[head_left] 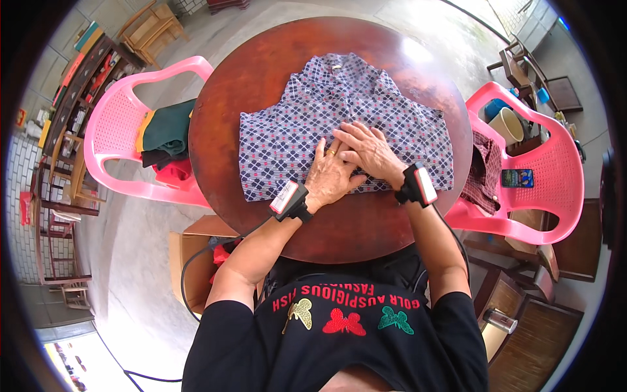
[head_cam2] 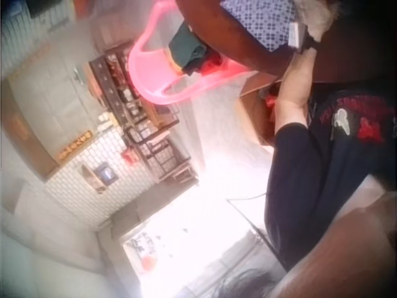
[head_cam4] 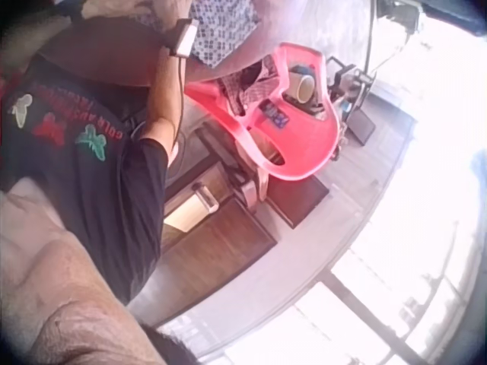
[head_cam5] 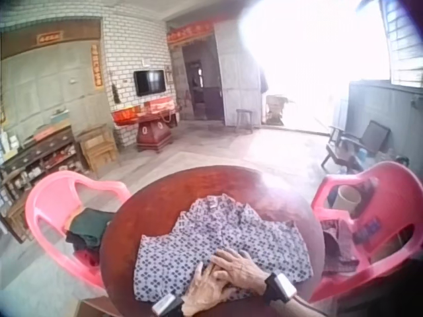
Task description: The person is buttoning a patterned shirt on a round table.
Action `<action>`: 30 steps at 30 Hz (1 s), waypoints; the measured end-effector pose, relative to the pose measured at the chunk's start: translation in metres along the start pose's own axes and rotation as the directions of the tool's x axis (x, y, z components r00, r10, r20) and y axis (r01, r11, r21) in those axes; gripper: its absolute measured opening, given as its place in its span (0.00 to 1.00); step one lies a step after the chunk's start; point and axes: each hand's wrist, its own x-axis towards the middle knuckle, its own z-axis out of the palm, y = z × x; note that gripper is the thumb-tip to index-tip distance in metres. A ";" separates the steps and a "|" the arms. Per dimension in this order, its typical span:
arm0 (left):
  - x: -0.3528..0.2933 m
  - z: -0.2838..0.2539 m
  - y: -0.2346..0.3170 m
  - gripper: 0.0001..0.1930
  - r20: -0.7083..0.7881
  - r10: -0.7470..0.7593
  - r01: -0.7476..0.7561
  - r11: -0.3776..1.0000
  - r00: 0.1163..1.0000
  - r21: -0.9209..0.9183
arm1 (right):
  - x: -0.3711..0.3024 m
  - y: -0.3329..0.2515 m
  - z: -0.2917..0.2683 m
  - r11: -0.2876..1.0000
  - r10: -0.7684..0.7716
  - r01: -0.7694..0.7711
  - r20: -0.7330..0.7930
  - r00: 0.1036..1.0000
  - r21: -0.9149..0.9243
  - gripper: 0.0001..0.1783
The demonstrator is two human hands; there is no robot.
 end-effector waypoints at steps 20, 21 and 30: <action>-0.056 -0.048 -0.118 0.27 -0.141 -0.265 0.292 0.930 0.954 0.225 | -0.122 0.126 -0.041 0.830 0.510 -0.551 -0.281 0.813 -0.087 0.27; -0.060 -0.048 -0.121 0.27 -0.192 -0.326 0.358 0.919 0.926 0.167 | -0.122 0.126 -0.039 0.831 0.503 -0.550 -0.317 0.805 -0.080 0.27; -0.061 -0.047 -0.129 0.26 -0.228 -0.402 0.383 0.915 0.887 -0.126 | -0.124 0.136 -0.039 0.842 0.476 -0.533 -0.345 0.809 -0.087 0.26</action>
